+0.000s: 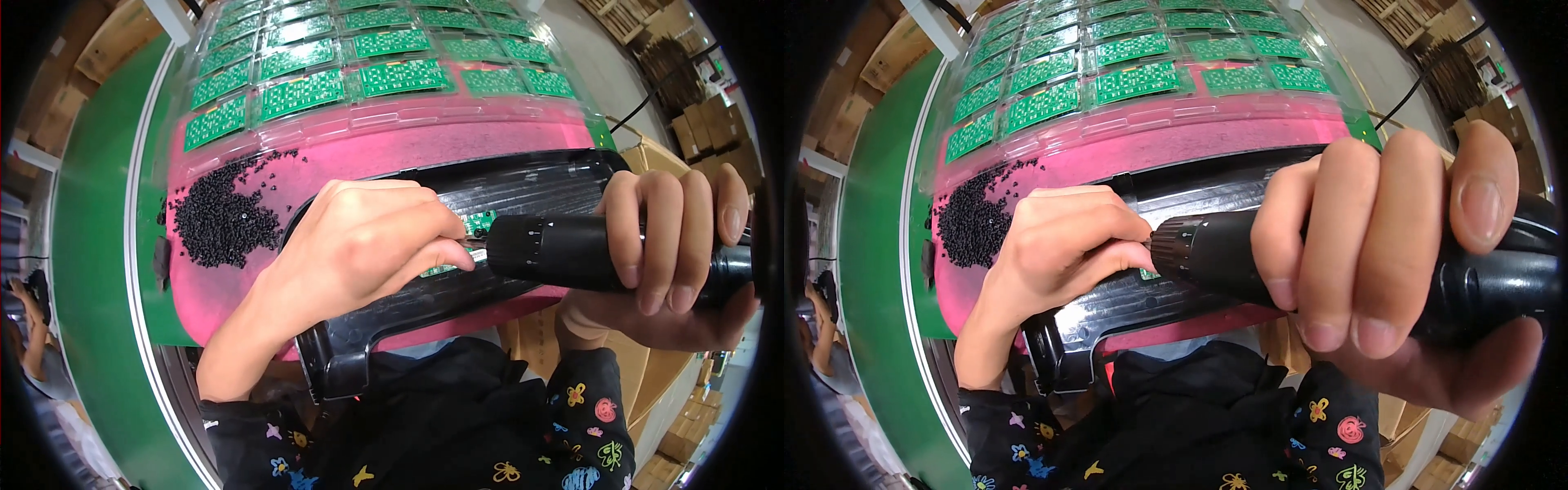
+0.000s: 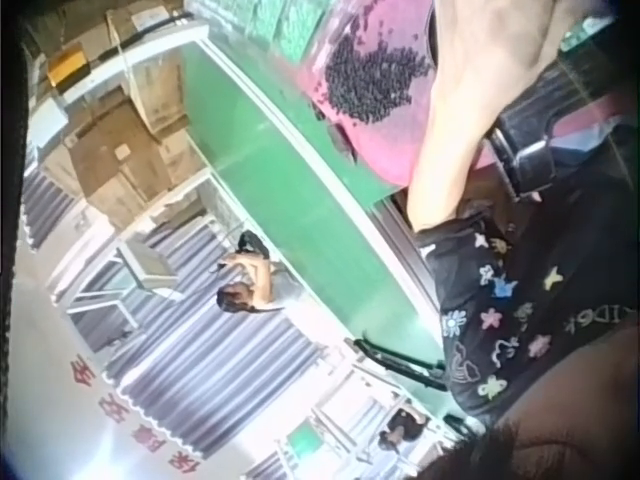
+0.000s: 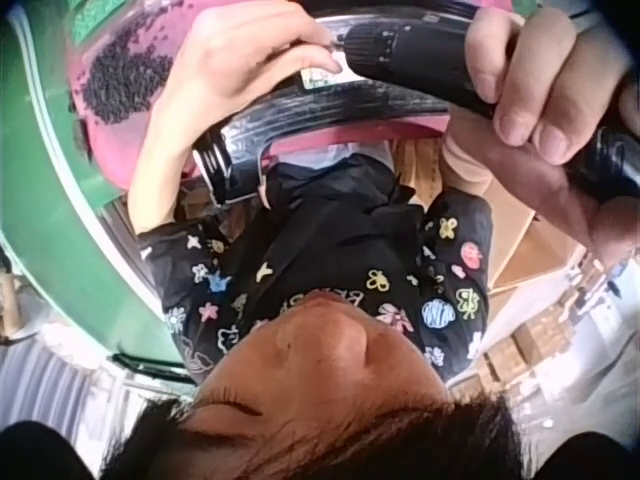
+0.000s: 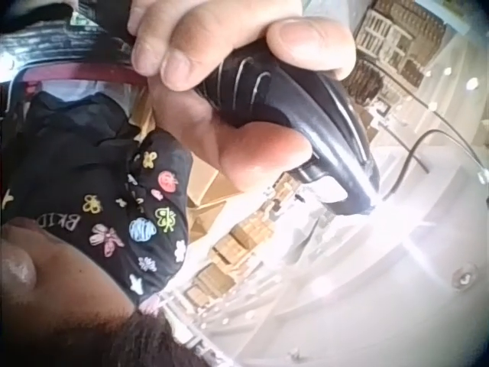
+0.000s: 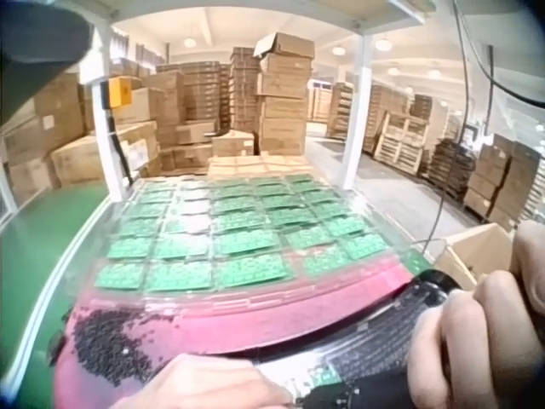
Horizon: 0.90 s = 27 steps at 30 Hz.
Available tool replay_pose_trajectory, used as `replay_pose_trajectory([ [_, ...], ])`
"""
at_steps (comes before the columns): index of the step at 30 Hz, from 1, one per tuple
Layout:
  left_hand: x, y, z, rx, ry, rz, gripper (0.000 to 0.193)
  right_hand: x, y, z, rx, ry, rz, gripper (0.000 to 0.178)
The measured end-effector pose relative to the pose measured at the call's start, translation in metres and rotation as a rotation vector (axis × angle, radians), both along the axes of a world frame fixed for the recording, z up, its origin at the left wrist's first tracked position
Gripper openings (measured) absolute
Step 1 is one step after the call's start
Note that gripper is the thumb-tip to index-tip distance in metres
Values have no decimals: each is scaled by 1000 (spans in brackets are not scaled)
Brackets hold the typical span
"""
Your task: Assembling a circuit board into a plastic housing using an electric screwdriver.
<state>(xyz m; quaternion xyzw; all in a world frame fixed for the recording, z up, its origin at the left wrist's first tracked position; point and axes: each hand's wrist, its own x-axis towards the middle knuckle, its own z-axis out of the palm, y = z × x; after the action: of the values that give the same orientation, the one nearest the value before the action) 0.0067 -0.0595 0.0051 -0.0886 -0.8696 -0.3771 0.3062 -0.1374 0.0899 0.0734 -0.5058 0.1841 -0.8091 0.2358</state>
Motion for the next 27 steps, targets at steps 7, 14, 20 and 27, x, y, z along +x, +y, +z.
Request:
replay_pose_trajectory([
  [7, -2, -7, 7, -111, -10, 139, 44, 1, 0, -10, 356, 223, 84, 38],
  [14, 8, -25, 6, -172, -31, 433, 37, 24, -1, -24, 588, 137, -5, 41],
  [20, -1, -22, 0, -13, 161, 388, 29, 20, -9, -25, 554, 303, 220, 44],
  [27, 8, -18, -10, -97, -81, 379, 18, 38, -7, -20, 784, 377, 28, 50],
])
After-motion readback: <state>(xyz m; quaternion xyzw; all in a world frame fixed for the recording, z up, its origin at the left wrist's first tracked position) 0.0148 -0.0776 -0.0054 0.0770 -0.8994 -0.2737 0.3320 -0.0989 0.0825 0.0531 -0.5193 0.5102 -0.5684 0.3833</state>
